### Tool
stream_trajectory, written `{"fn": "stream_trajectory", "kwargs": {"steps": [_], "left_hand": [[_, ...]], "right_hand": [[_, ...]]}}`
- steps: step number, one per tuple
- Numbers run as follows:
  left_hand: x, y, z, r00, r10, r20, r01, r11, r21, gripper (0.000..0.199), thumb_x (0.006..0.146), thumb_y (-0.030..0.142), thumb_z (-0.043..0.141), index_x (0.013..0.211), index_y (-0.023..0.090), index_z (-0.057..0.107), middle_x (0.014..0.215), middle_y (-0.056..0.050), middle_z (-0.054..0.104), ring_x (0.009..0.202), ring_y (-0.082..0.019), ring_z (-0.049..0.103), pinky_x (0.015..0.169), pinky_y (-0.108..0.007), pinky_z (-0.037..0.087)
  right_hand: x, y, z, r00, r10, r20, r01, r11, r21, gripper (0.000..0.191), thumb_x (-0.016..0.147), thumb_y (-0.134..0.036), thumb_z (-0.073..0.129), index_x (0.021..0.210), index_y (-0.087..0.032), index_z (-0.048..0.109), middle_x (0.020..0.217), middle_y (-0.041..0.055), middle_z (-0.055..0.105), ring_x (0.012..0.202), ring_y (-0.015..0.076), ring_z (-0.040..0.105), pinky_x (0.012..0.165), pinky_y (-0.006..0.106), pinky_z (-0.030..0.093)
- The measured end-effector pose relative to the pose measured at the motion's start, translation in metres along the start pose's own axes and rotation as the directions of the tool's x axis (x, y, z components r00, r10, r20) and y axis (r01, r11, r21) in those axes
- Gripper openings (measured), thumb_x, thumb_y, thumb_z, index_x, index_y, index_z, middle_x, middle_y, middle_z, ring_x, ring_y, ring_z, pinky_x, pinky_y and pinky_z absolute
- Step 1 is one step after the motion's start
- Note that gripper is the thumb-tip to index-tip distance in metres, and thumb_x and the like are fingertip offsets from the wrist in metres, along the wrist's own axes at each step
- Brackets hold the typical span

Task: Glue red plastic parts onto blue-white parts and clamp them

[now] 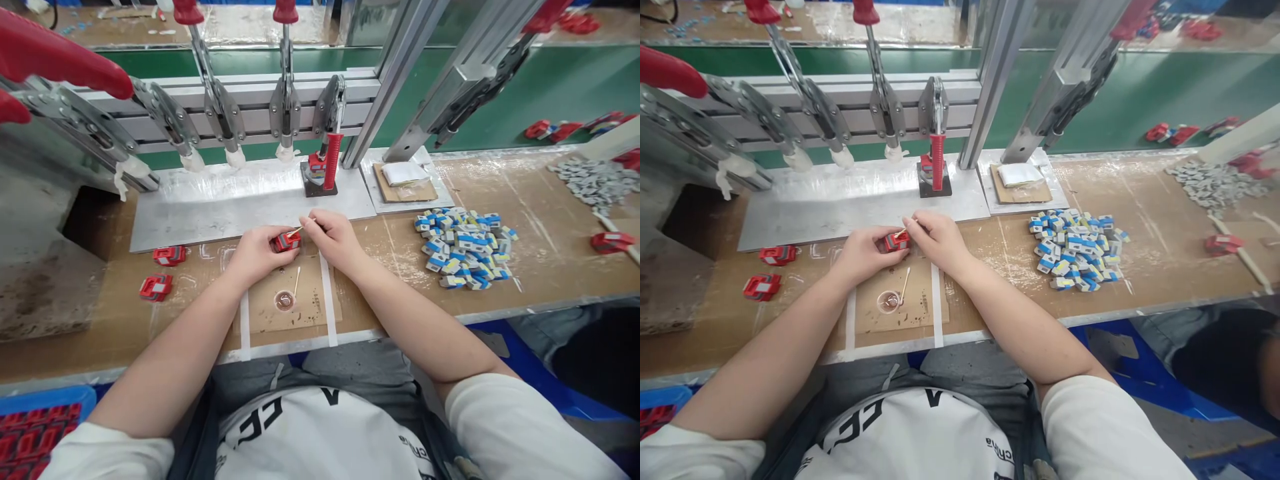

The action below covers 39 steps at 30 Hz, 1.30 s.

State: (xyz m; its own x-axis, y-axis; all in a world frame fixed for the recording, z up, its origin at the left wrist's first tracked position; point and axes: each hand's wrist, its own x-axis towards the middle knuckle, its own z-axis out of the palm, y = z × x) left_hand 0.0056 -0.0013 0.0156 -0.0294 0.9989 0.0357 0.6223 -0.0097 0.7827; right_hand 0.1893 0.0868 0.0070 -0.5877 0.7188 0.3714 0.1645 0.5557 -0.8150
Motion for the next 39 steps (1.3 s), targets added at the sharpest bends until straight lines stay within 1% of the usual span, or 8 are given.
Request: {"fn": "stream_trajectory", "kwargs": {"steps": [11, 19, 25, 27, 29, 33, 36, 39], "left_hand": [[-0.001, -0.002, 0.002, 0.998, 0.011, -0.069, -0.006, 0.998, 0.063, 0.039, 0.080, 0.035, 0.077, 0.116, 0.021, 0.083, 0.092, -0.002, 0.079, 0.078, -0.018, 0.066, 0.078, -0.030, 0.049], [-0.002, -0.003, 0.004, 0.996, 0.057, -0.071, -0.045, 0.988, 0.150, 0.041, 0.084, 0.033, 0.075, 0.123, 0.026, 0.082, 0.082, -0.001, 0.070, 0.076, -0.018, 0.062, 0.074, -0.030, 0.047], [-0.002, -0.004, 0.002, 0.995, 0.046, -0.090, -0.034, 0.991, 0.127, 0.043, 0.085, 0.034, 0.074, 0.126, 0.024, 0.080, 0.090, -0.003, 0.073, 0.082, -0.020, 0.066, 0.079, -0.031, 0.050], [-0.001, -0.006, 0.001, 0.992, 0.049, -0.117, -0.043, 0.998, 0.054, 0.044, 0.084, 0.036, 0.075, 0.126, 0.022, 0.080, 0.102, -0.006, 0.077, 0.091, -0.022, 0.070, 0.086, -0.033, 0.054], [-0.001, -0.007, -0.002, 0.987, 0.035, -0.159, -0.040, 0.999, -0.026, 0.046, 0.084, 0.040, 0.077, 0.127, 0.022, 0.079, 0.116, -0.008, 0.079, 0.103, -0.026, 0.072, 0.094, -0.036, 0.056], [0.000, -0.005, -0.006, 0.972, -0.045, -0.232, 0.023, 0.995, -0.099, 0.053, 0.082, 0.052, 0.081, 0.127, 0.024, 0.078, 0.123, -0.007, 0.080, 0.110, -0.029, 0.074, 0.103, -0.042, 0.057], [0.000, -0.001, -0.008, 0.963, -0.087, -0.253, 0.053, 0.989, -0.140, 0.056, 0.080, 0.057, 0.084, 0.125, 0.024, 0.080, 0.116, -0.007, 0.081, 0.105, -0.030, 0.075, 0.103, -0.045, 0.058], [0.000, 0.001, -0.007, 0.953, -0.078, -0.292, 0.039, 0.990, -0.138, 0.055, 0.079, 0.059, 0.084, 0.122, 0.025, 0.081, 0.116, -0.007, 0.079, 0.104, -0.030, 0.074, 0.100, -0.045, 0.059]], "right_hand": [[0.000, 0.000, -0.010, 1.000, -0.021, -0.013, 0.017, 0.974, -0.226, 0.044, 0.106, -0.034, 0.049, 0.070, -0.023, 0.026, 0.065, -0.0024, 0.038, 0.064, 0.0144, 0.036, 0.063, 0.032, 0.024], [-0.001, -0.004, -0.006, 0.994, -0.037, 0.107, 0.045, 0.997, -0.069, 0.044, 0.108, -0.041, 0.045, 0.070, -0.022, 0.032, 0.065, -0.0032, 0.039, 0.063, 0.0138, 0.039, 0.064, 0.030, 0.028], [-0.005, -0.009, -0.008, 0.995, -0.095, 0.037, 0.093, 0.994, 0.052, 0.049, 0.110, -0.044, 0.047, 0.068, -0.022, 0.035, 0.062, -0.0042, 0.039, 0.060, 0.0130, 0.040, 0.063, 0.029, 0.028], [-0.010, -0.013, -0.008, 0.955, -0.203, 0.216, 0.183, 0.977, 0.106, 0.050, 0.111, -0.044, 0.047, 0.068, -0.021, 0.041, 0.062, -0.0037, 0.044, 0.060, 0.0130, 0.044, 0.063, 0.028, 0.030], [-0.016, -0.020, -0.003, 0.852, -0.276, 0.444, 0.270, 0.960, 0.079, 0.050, 0.111, -0.042, 0.050, 0.067, -0.020, 0.047, 0.064, -0.0025, 0.052, 0.061, 0.0134, 0.047, 0.063, 0.028, 0.029], [-0.020, -0.036, 0.008, 0.704, -0.166, 0.691, 0.363, 0.920, -0.149, 0.053, 0.113, -0.051, 0.054, 0.071, -0.019, 0.058, 0.075, 0.0002, 0.068, 0.066, 0.0152, 0.053, 0.061, 0.031, 0.021], [-0.018, -0.047, -0.012, 0.767, -0.028, 0.641, 0.321, 0.882, -0.345, 0.059, 0.108, -0.069, 0.055, 0.082, -0.018, 0.069, 0.085, 0.0038, 0.074, 0.073, 0.0182, 0.061, 0.062, 0.031, 0.024], [-0.024, -0.045, -0.068, 0.955, 0.164, 0.248, 0.027, 0.783, -0.621, 0.047, 0.109, -0.062, 0.060, 0.103, -0.018, 0.076, 0.102, 0.0079, 0.077, 0.092, 0.0226, 0.068, 0.070, 0.030, 0.036]]}}
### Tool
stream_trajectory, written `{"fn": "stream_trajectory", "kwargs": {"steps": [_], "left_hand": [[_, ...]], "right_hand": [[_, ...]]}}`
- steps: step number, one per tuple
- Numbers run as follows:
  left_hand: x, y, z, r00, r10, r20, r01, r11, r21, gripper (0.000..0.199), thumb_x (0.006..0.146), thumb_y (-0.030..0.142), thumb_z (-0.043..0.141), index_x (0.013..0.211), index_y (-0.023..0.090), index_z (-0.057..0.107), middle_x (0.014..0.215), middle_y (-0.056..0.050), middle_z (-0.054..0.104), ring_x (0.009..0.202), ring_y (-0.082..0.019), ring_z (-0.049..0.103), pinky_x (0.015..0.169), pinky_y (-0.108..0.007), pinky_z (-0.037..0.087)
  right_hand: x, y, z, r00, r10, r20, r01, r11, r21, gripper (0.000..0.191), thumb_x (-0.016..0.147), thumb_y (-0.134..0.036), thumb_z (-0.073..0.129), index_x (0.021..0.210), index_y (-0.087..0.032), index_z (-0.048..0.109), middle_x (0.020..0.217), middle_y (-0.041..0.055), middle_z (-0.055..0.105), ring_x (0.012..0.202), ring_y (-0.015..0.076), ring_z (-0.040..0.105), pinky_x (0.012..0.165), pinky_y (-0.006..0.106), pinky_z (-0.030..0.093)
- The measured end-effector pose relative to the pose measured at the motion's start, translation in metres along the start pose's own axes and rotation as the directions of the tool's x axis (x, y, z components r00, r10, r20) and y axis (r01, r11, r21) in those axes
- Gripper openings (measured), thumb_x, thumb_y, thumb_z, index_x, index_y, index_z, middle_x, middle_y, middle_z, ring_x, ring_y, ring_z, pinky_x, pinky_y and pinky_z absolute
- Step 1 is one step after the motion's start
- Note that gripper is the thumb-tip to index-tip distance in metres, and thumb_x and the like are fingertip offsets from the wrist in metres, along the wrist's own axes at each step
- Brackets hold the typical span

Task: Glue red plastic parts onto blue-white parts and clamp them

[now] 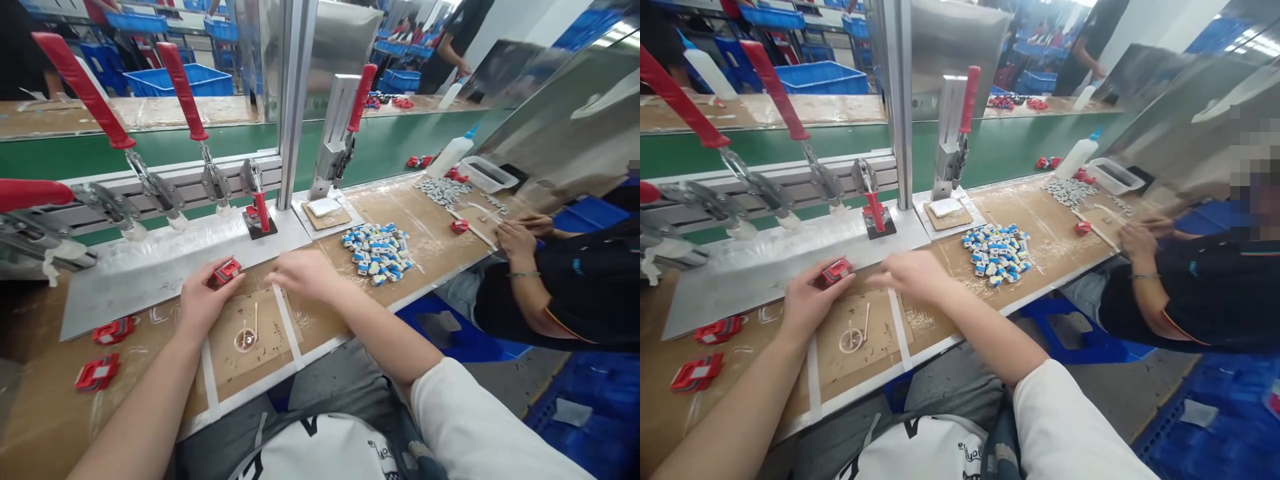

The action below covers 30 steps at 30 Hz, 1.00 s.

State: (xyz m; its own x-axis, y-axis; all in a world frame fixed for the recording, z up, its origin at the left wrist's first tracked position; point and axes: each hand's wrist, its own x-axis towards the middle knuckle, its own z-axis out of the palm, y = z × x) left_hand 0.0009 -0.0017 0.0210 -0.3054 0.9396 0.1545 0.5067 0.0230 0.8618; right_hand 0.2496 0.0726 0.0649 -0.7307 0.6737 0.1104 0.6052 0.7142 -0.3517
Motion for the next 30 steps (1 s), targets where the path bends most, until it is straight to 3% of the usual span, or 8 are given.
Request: {"fn": "stream_trajectory", "kwargs": {"steps": [3, 5, 7, 16, 19, 23, 26, 30], "left_hand": [[0.000, 0.001, 0.001, 0.997, 0.056, -0.056, -0.057, 0.998, -0.006, 0.052, 0.079, 0.059, 0.084, 0.120, 0.026, 0.082, 0.124, -0.007, 0.074, 0.110, -0.029, 0.072, 0.100, -0.042, 0.060], [0.001, 0.001, 0.001, 0.994, 0.087, -0.064, -0.091, 0.995, -0.051, 0.052, 0.080, 0.058, 0.084, 0.121, 0.026, 0.081, 0.130, -0.007, 0.072, 0.118, -0.030, 0.070, 0.107, -0.043, 0.058], [0.002, 0.000, 0.002, 0.997, 0.064, -0.032, -0.068, 0.991, -0.118, 0.054, 0.081, 0.057, 0.083, 0.125, 0.026, 0.078, 0.132, -0.007, 0.074, 0.122, -0.030, 0.070, 0.115, -0.047, 0.053], [-0.001, 0.001, 0.008, 0.999, 0.015, 0.043, 0.009, 0.868, -0.496, 0.062, 0.068, 0.049, 0.096, 0.114, 0.018, 0.069, 0.121, -0.016, 0.079, 0.110, -0.028, 0.077, 0.107, -0.047, 0.060], [0.002, -0.007, 0.007, 0.993, 0.040, 0.107, 0.027, 0.828, -0.560, 0.064, 0.065, 0.050, 0.097, 0.113, 0.017, 0.069, 0.119, -0.015, 0.079, 0.106, -0.026, 0.077, 0.105, -0.048, 0.060], [0.004, -0.011, 0.002, 0.988, 0.098, 0.119, -0.019, 0.844, -0.537, 0.054, 0.068, 0.044, 0.097, 0.109, 0.018, 0.074, 0.111, -0.010, 0.078, 0.103, -0.023, 0.074, 0.103, -0.043, 0.059], [0.003, -0.008, -0.001, 0.986, 0.116, 0.123, -0.037, 0.856, -0.515, 0.052, 0.069, 0.043, 0.096, 0.110, 0.019, 0.075, 0.110, -0.008, 0.076, 0.103, -0.022, 0.072, 0.102, -0.041, 0.058], [0.004, -0.008, 0.000, 0.987, 0.108, 0.123, -0.034, 0.872, -0.489, 0.052, 0.071, 0.044, 0.094, 0.113, 0.020, 0.074, 0.115, -0.008, 0.073, 0.106, -0.023, 0.071, 0.101, -0.040, 0.058]], "right_hand": [[-0.024, 0.054, -0.029, 0.868, 0.441, -0.229, -0.488, 0.841, -0.233, 0.028, 0.112, -0.039, 0.059, 0.114, -0.017, 0.077, 0.115, 0.0141, 0.074, 0.105, 0.0262, 0.068, 0.080, 0.031, 0.044], [-0.035, 0.083, -0.034, 0.791, 0.578, -0.199, -0.606, 0.699, -0.379, 0.026, 0.110, -0.034, 0.060, 0.113, -0.014, 0.077, 0.122, 0.0185, 0.070, 0.112, 0.0293, 0.066, 0.081, 0.032, 0.047], [-0.040, 0.099, -0.031, 0.772, 0.615, -0.158, -0.609, 0.645, -0.462, 0.023, 0.108, -0.029, 0.061, 0.108, -0.012, 0.077, 0.122, 0.0205, 0.069, 0.114, 0.0305, 0.065, 0.081, 0.032, 0.047], [-0.048, 0.114, -0.025, 0.862, 0.478, -0.169, -0.507, 0.821, -0.263, 0.006, 0.096, -0.012, 0.073, 0.102, -0.011, 0.076, 0.103, 0.0182, 0.074, 0.094, 0.0261, 0.065, 0.083, 0.036, 0.046], [-0.032, 0.105, -0.010, 0.894, 0.382, -0.235, -0.341, 0.919, 0.196, 0.024, 0.091, -0.031, 0.081, 0.111, -0.017, 0.079, 0.094, 0.0099, 0.074, 0.080, 0.0228, 0.062, 0.078, 0.037, 0.050], [0.008, 0.044, 0.013, 0.954, 0.189, -0.234, 0.034, 0.706, 0.708, 0.047, 0.085, -0.055, 0.086, 0.116, -0.020, 0.081, 0.088, 0.0043, 0.070, 0.077, 0.0191, 0.059, 0.073, 0.034, 0.050], [0.040, 0.003, 0.025, 0.958, 0.091, -0.271, 0.180, 0.544, 0.820, 0.044, 0.084, -0.053, 0.088, 0.114, -0.022, 0.081, 0.099, 0.0052, 0.071, 0.087, 0.0187, 0.061, 0.082, 0.035, 0.053], [0.061, -0.004, 0.040, 0.959, 0.101, -0.265, 0.207, 0.389, 0.898, 0.044, 0.082, -0.053, 0.090, 0.111, -0.023, 0.078, 0.104, 0.0059, 0.073, 0.095, 0.0205, 0.066, 0.091, 0.038, 0.056]]}}
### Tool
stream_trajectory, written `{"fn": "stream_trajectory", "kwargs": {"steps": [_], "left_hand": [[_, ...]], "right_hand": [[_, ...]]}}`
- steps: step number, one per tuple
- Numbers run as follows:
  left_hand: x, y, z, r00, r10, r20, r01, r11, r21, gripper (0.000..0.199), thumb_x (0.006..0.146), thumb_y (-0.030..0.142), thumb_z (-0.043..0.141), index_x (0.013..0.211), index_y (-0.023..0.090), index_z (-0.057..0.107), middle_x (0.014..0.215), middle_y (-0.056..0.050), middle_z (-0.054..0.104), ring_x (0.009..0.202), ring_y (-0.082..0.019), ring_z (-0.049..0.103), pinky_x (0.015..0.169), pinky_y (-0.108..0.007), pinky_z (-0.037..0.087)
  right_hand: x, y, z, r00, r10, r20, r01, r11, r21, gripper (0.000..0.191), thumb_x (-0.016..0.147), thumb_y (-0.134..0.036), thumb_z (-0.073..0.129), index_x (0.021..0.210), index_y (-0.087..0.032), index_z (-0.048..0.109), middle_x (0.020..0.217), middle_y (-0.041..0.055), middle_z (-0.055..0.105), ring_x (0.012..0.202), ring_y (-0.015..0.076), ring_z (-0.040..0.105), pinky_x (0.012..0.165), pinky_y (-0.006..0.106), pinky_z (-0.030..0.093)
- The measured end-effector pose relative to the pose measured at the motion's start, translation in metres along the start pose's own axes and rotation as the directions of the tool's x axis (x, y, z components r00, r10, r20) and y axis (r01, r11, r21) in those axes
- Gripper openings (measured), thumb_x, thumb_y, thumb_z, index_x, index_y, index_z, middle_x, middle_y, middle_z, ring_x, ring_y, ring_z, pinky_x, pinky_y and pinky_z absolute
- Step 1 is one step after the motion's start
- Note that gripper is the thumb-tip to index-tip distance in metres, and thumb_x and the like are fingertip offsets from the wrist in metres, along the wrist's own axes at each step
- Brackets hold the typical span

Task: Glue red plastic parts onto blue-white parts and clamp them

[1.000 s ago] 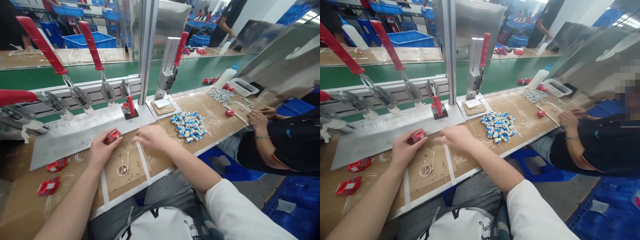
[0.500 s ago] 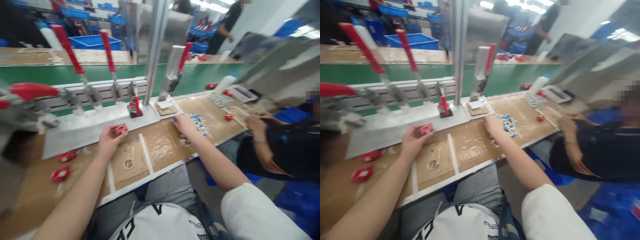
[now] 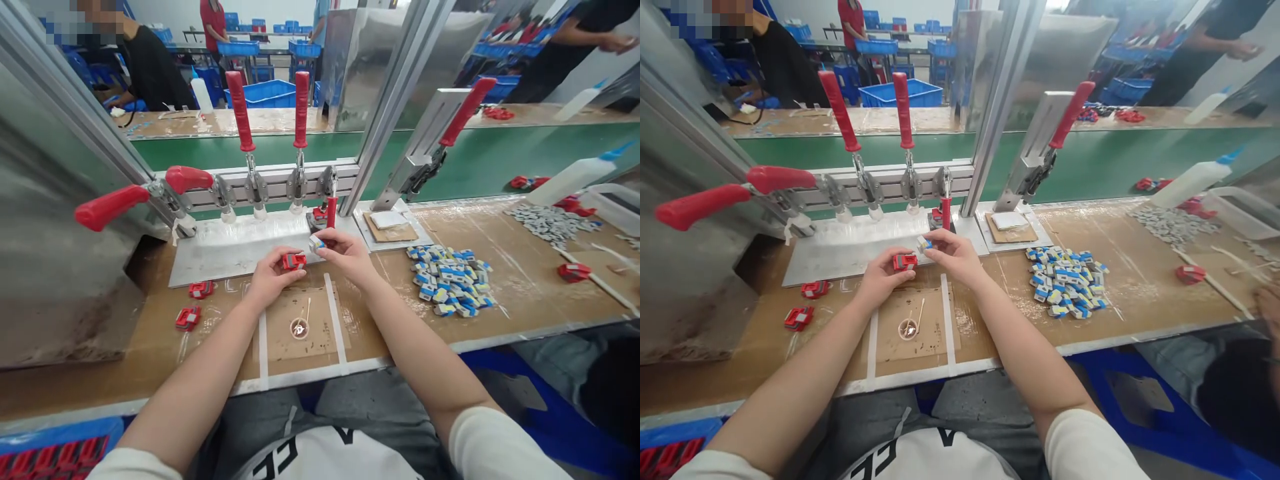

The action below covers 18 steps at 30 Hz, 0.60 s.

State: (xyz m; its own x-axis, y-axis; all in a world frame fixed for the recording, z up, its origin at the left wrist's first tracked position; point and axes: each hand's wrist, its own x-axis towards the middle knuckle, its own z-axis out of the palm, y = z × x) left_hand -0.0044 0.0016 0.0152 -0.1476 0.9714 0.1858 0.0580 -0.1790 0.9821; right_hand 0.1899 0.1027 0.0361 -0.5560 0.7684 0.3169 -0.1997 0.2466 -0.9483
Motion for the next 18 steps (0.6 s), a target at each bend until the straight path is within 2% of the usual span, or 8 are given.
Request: {"fn": "stream_trajectory", "kwargs": {"steps": [4, 7, 12, 15, 18], "left_hand": [[0.001, -0.005, 0.002, 0.996, -0.094, -0.004, 0.094, 0.994, -0.050, 0.061, 0.069, 0.049, 0.095, 0.114, 0.020, 0.065, 0.106, -0.007, 0.074, 0.097, -0.022, 0.072, 0.086, -0.037, 0.062], [0.002, -0.008, 0.002, 0.993, -0.117, -0.033, 0.114, 0.991, -0.069, 0.061, 0.066, 0.053, 0.096, 0.104, 0.019, 0.062, 0.106, -0.008, 0.074, 0.095, -0.022, 0.071, 0.076, -0.034, 0.063], [0.004, -0.008, 0.003, 0.992, -0.102, -0.077, 0.098, 0.994, -0.043, 0.060, 0.062, 0.051, 0.099, 0.096, 0.019, 0.062, 0.099, -0.006, 0.075, 0.095, -0.022, 0.072, 0.080, -0.033, 0.062], [0.004, -0.007, 0.003, 0.990, -0.105, -0.098, 0.102, 0.994, -0.039, 0.058, 0.059, 0.046, 0.101, 0.094, 0.018, 0.064, 0.094, -0.005, 0.075, 0.087, -0.019, 0.071, 0.077, -0.030, 0.060], [0.003, -0.007, 0.004, 0.984, -0.128, -0.125, 0.125, 0.992, -0.033, 0.055, 0.058, 0.043, 0.101, 0.092, 0.017, 0.067, 0.092, -0.005, 0.076, 0.080, -0.018, 0.071, 0.073, -0.029, 0.059]], "right_hand": [[-0.006, 0.018, -0.004, 0.999, 0.047, 0.001, -0.047, 0.999, 0.017, 0.049, 0.081, -0.060, 0.090, 0.111, -0.023, 0.077, 0.107, 0.0066, 0.074, 0.099, 0.0223, 0.068, 0.097, 0.041, 0.058], [-0.010, 0.023, -0.004, 1.000, -0.013, -0.001, 0.013, 0.999, -0.041, 0.046, 0.086, -0.059, 0.087, 0.112, -0.023, 0.077, 0.107, 0.0067, 0.072, 0.097, 0.0215, 0.066, 0.094, 0.040, 0.057], [-0.012, 0.018, -0.001, 0.986, -0.164, 0.044, 0.169, 0.964, -0.207, 0.030, 0.096, -0.047, 0.081, 0.115, -0.024, 0.080, 0.111, 0.0071, 0.071, 0.088, 0.0182, 0.064, 0.080, 0.035, 0.056], [-0.014, 0.017, 0.000, 0.971, -0.232, 0.063, 0.241, 0.928, -0.284, 0.028, 0.099, -0.046, 0.078, 0.117, -0.025, 0.081, 0.112, 0.0078, 0.072, 0.094, 0.0202, 0.067, 0.081, 0.036, 0.059], [-0.016, 0.021, 0.002, 0.966, -0.255, 0.040, 0.254, 0.911, -0.326, 0.027, 0.099, -0.046, 0.080, 0.116, -0.026, 0.083, 0.107, 0.0070, 0.072, 0.097, 0.0218, 0.069, 0.084, 0.039, 0.061]]}}
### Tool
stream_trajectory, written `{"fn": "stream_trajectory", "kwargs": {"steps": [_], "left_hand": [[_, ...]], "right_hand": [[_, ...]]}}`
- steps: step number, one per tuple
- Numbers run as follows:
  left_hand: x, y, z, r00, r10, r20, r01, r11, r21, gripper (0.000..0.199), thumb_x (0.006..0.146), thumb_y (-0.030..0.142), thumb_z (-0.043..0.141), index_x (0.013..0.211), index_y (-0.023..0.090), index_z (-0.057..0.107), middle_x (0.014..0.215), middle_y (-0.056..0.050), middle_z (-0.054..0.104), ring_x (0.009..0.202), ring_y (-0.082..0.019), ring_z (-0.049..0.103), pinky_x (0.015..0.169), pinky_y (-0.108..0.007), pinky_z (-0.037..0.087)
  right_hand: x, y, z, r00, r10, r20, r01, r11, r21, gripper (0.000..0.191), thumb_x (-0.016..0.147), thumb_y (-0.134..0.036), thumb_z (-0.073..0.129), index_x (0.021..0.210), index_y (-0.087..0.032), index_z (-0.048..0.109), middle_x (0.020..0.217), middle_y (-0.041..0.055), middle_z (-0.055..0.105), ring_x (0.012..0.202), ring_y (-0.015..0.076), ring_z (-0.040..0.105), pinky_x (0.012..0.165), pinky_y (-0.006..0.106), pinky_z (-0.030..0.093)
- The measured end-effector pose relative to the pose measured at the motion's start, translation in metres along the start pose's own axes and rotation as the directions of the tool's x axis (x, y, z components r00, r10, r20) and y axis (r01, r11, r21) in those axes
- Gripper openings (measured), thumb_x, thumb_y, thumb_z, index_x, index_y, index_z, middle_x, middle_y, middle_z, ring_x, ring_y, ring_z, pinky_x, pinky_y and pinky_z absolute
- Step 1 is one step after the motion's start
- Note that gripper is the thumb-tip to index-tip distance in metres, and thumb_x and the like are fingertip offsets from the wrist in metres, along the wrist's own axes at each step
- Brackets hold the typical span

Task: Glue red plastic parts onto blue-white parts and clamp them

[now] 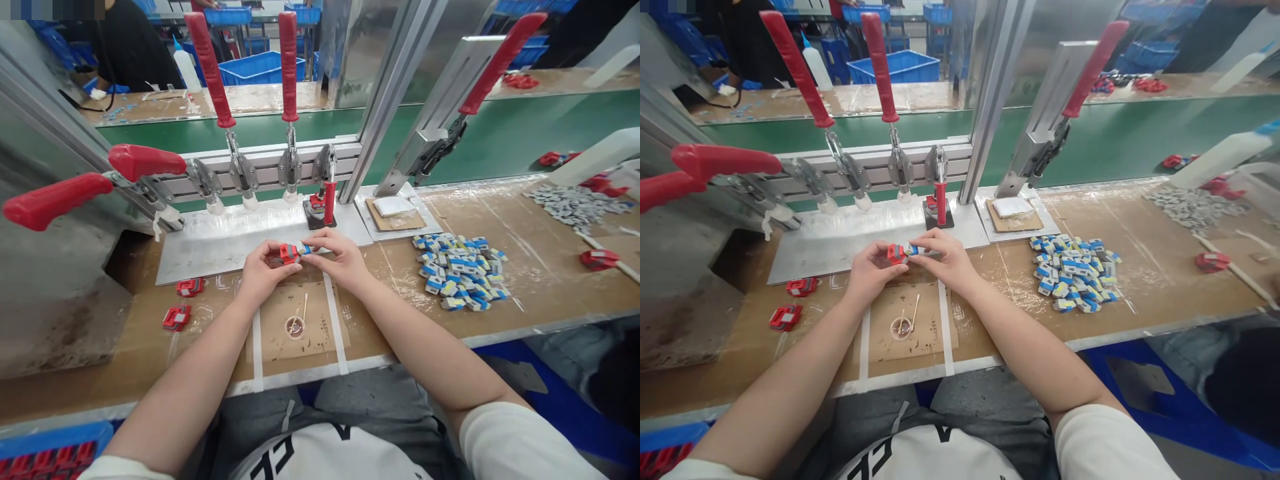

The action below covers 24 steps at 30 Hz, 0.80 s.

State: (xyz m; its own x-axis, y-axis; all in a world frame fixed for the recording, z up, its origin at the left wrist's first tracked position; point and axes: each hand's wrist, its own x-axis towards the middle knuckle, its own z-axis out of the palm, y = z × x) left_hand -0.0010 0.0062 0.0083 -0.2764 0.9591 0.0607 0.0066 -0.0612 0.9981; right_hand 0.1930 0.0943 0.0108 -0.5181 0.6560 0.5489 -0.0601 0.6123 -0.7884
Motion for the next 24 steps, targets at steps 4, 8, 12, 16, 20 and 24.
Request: {"fn": "stream_trajectory", "kwargs": {"steps": [4, 8, 12, 16, 20, 24], "left_hand": [[-0.002, -0.002, -0.001, 1.000, -0.019, -0.016, 0.019, 1.000, 0.000, 0.052, 0.059, 0.042, 0.101, 0.091, 0.017, 0.068, 0.092, -0.005, 0.077, 0.080, -0.018, 0.072, 0.072, -0.029, 0.060], [-0.002, 0.000, 0.001, 0.999, 0.009, -0.042, -0.008, 1.000, 0.014, 0.052, 0.063, 0.043, 0.099, 0.098, 0.016, 0.071, 0.097, -0.006, 0.078, 0.087, -0.020, 0.074, 0.080, -0.033, 0.062], [0.002, 0.001, 0.010, 0.994, 0.062, -0.088, -0.063, 0.998, -0.006, 0.053, 0.070, 0.044, 0.095, 0.110, 0.017, 0.073, 0.107, -0.007, 0.078, 0.098, -0.021, 0.074, 0.096, -0.037, 0.062], [0.008, 0.011, 0.018, 0.996, 0.050, -0.068, -0.059, 0.988, -0.146, 0.058, 0.069, 0.048, 0.096, 0.113, 0.019, 0.071, 0.115, -0.007, 0.077, 0.107, -0.023, 0.074, 0.100, -0.043, 0.063], [0.014, 0.049, 0.026, 0.992, 0.117, 0.044, -0.118, 0.992, 0.037, 0.058, 0.071, 0.047, 0.095, 0.118, 0.019, 0.074, 0.113, -0.007, 0.077, 0.097, -0.021, 0.073, 0.082, -0.036, 0.067], [0.027, 0.096, 0.059, 0.955, 0.213, 0.205, -0.266, 0.921, 0.285, 0.063, 0.078, 0.047, 0.090, 0.134, 0.023, 0.074, 0.111, -0.005, 0.077, 0.084, -0.017, 0.068, 0.065, -0.027, 0.062]], "right_hand": [[-0.004, 0.008, 0.007, 0.999, 0.026, -0.046, -0.026, 1.000, 0.007, 0.025, 0.096, -0.044, 0.083, 0.113, -0.025, 0.084, 0.099, 0.0050, 0.070, 0.092, 0.0210, 0.069, 0.086, 0.039, 0.061], [-0.003, 0.012, 0.012, 0.998, 0.024, -0.055, -0.024, 1.000, 0.004, 0.028, 0.098, -0.046, 0.081, 0.116, -0.024, 0.084, 0.097, 0.0045, 0.069, 0.091, 0.0201, 0.068, 0.086, 0.037, 0.061], [-0.001, 0.006, 0.013, 0.996, -0.070, -0.061, 0.065, 0.994, -0.086, 0.031, 0.110, -0.040, 0.062, 0.130, -0.023, 0.079, 0.114, 0.0095, 0.068, 0.108, 0.0231, 0.067, 0.101, 0.042, 0.058], [0.001, -0.002, 0.007, 0.985, -0.156, -0.069, 0.138, 0.965, -0.223, 0.039, 0.114, -0.037, 0.050, 0.142, -0.022, 0.072, 0.128, 0.0145, 0.063, 0.119, 0.0275, 0.061, 0.108, 0.051, 0.054], [0.003, -0.014, -0.007, 0.990, -0.130, -0.059, 0.116, 0.974, -0.197, 0.048, 0.113, -0.048, 0.049, 0.148, -0.020, 0.067, 0.131, 0.0150, 0.061, 0.124, 0.0273, 0.060, 0.110, 0.048, 0.053], [-0.004, -0.029, -0.037, 0.974, -0.030, -0.223, 0.007, 0.994, -0.106, 0.054, 0.113, -0.056, 0.043, 0.135, -0.018, 0.074, 0.120, 0.0123, 0.066, 0.113, 0.0240, 0.066, 0.102, 0.041, 0.058]]}}
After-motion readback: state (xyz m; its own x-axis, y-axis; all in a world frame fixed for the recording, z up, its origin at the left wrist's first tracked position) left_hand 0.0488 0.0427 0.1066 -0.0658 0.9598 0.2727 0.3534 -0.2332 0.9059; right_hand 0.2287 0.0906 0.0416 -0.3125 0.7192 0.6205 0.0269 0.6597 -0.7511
